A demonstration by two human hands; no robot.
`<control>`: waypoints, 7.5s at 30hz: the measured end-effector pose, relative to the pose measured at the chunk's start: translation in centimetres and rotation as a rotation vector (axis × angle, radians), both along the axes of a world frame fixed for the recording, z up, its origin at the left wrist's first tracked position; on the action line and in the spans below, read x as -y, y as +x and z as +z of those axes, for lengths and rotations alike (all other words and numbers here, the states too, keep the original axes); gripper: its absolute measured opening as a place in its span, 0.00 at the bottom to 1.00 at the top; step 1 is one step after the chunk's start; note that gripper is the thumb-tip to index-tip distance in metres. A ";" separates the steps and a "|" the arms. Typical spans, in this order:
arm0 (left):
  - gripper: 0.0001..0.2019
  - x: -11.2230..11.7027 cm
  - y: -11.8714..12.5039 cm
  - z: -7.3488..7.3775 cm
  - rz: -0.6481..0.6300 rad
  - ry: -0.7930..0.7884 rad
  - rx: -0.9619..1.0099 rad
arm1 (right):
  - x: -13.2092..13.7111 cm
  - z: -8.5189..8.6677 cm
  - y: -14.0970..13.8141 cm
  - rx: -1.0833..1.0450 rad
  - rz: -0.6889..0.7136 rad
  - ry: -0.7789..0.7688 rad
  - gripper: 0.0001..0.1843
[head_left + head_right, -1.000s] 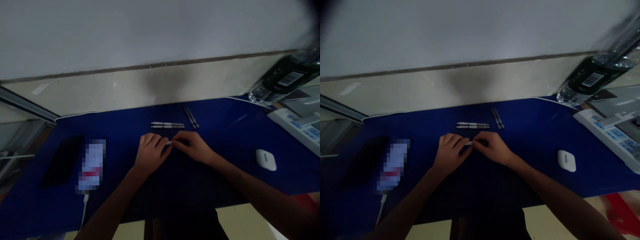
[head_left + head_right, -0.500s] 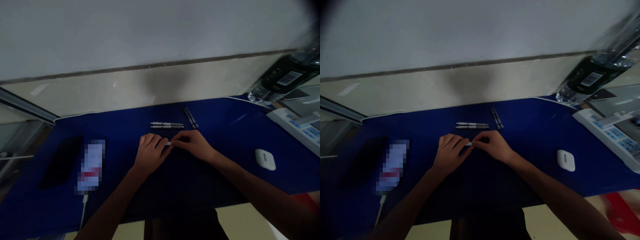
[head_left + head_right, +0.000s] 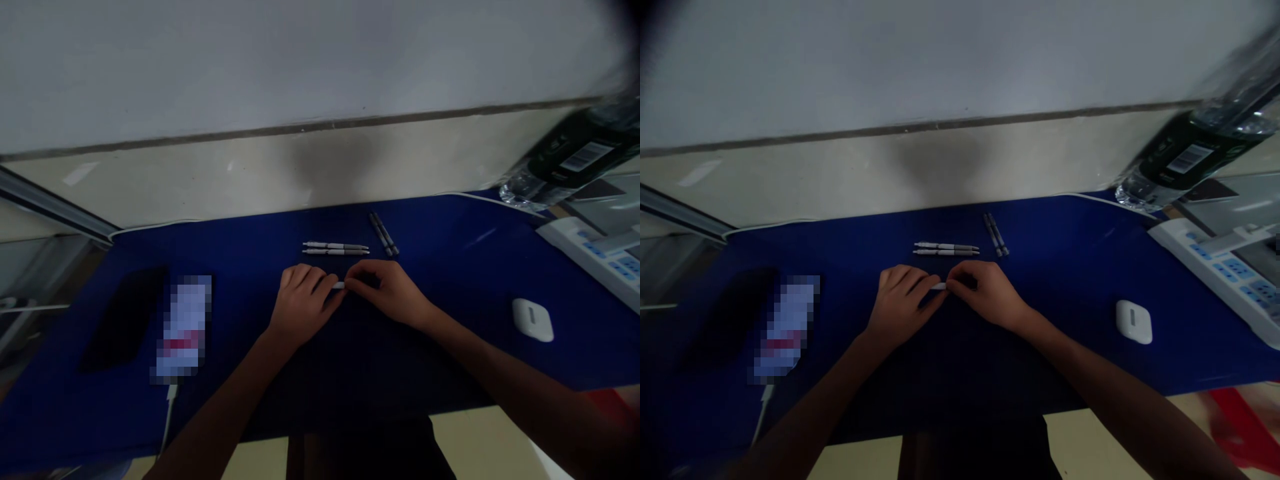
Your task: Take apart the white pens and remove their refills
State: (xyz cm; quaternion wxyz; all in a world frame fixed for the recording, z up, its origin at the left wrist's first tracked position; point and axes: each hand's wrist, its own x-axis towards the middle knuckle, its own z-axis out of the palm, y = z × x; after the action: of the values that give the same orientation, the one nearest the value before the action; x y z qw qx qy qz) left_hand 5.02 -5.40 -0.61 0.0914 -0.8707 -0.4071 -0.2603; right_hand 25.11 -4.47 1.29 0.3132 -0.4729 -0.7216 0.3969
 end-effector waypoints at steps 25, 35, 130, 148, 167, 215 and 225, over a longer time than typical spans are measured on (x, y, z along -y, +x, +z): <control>0.09 -0.5 -0.4 0.1 0.068 0.000 0.035 | -0.8 0.1 0.8 0.077 0.092 -0.074 0.21; 0.11 -0.8 -0.4 -0.4 0.066 -0.064 0.093 | -0.5 -0.4 0.5 -0.043 0.039 -0.087 0.13; 0.13 -1.0 -0.6 -0.1 0.341 -0.328 0.226 | -2.9 0.7 4.5 -0.075 -0.243 -0.035 0.15; 0.16 -0.9 -0.5 0.1 0.267 -0.508 0.260 | -2.9 -0.9 4.3 0.526 -0.175 0.424 0.08; 0.16 -0.7 -0.4 0.0 0.187 -0.376 0.164 | -1.1 0.2 1.3 -0.043 -0.009 -0.142 0.31; 0.11 -1.5 -1.8 0.7 0.070 -0.279 0.281 | -1.8 0.2 2.2 -0.025 -0.076 -0.031 0.13; 0.10 -1.5 -1.7 0.8 0.038 -0.294 0.289 | -1.9 0.1 2.2 -0.036 -0.059 0.003 0.10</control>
State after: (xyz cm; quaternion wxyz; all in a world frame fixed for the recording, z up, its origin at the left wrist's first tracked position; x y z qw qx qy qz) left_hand 3.33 -3.85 0.14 -0.0911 -0.8205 -0.4661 -0.3183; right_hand 27.32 -2.57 1.44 0.3385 -0.4862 -0.7022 0.3950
